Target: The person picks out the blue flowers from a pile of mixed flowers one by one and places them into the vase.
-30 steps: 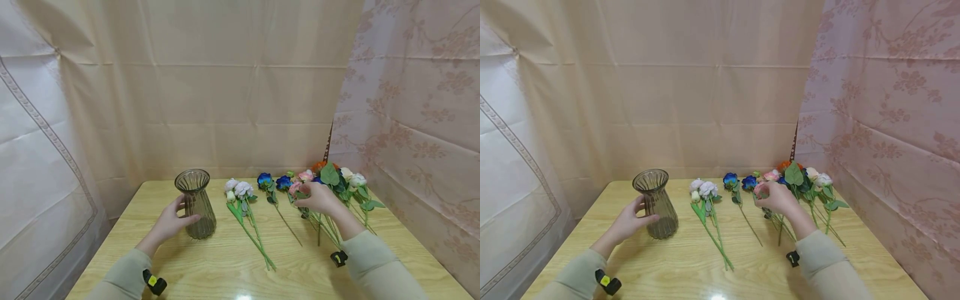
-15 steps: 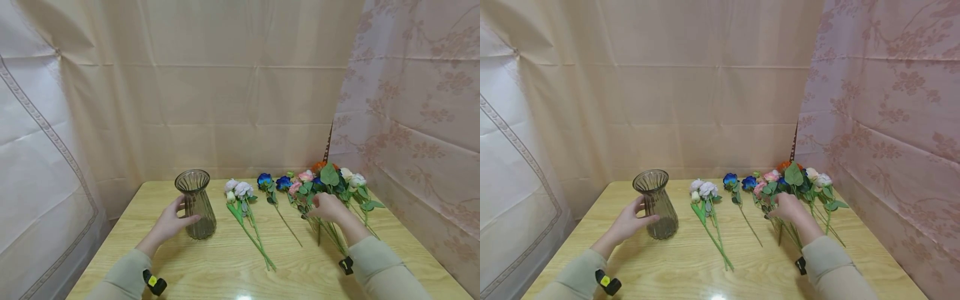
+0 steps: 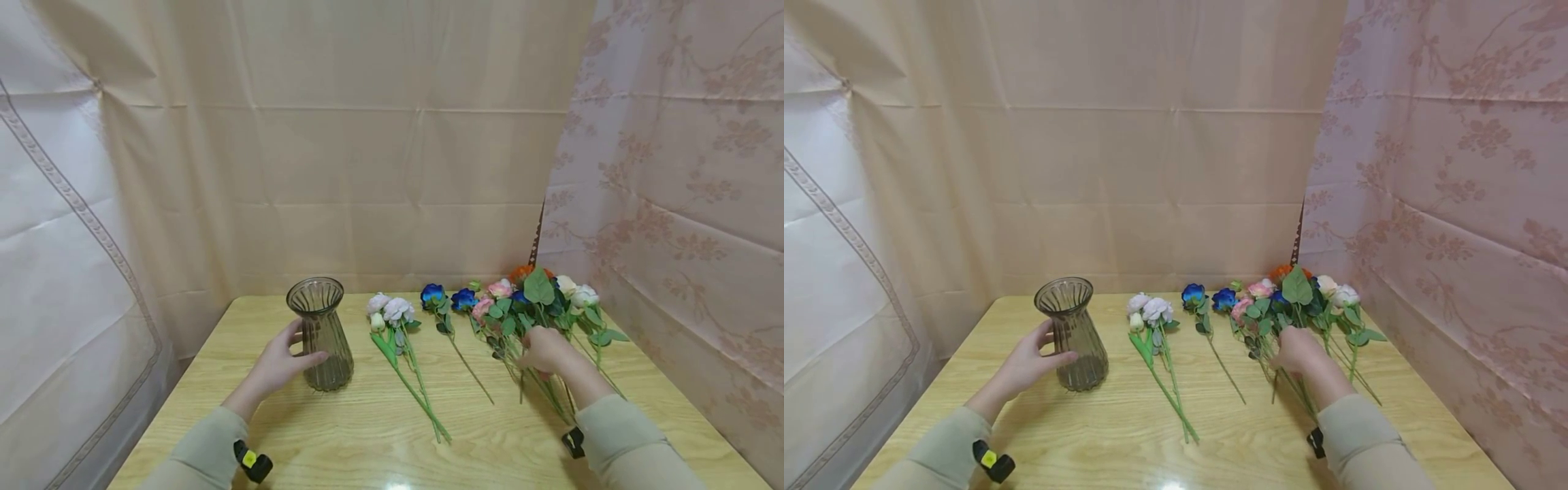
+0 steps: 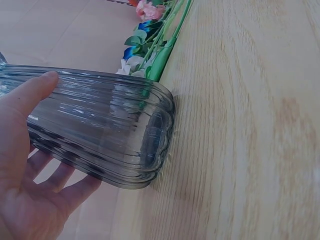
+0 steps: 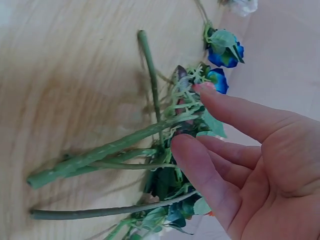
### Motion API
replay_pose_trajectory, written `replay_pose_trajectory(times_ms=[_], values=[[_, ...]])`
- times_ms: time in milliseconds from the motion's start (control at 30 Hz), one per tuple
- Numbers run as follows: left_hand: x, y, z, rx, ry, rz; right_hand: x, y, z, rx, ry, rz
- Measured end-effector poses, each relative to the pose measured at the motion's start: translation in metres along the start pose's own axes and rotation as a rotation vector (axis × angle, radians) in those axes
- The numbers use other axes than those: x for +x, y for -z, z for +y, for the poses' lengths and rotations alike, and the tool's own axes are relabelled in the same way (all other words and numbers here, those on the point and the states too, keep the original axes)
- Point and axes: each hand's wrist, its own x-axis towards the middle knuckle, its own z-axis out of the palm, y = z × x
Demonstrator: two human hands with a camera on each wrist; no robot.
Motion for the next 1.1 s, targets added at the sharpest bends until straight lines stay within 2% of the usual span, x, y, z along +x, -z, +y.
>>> replay_pose_trajectory(times_ms=[200,433,633,867,1100], values=[[0.0,0.0,0.0,0.007,-0.007,0.005,-0.002,-0.007,0.005,-0.072,0.052,0.003],[0.0,0.0,0.0,0.003,-0.011,0.001,0.001,-0.017,0.011,0.008,0.065,0.003],[0.0,0.0,0.0,-0.004,-0.005,-0.004,0.001,-0.018,0.01,0.016,0.049,-0.02],[0.0,0.0,0.0,-0.001,-0.003,-0.001,0.002,-0.014,0.009,0.02,0.087,0.01],[0.0,0.0,0.0,-0.012,0.01,-0.009,0.001,-0.012,0.009,0.072,0.072,0.064]])
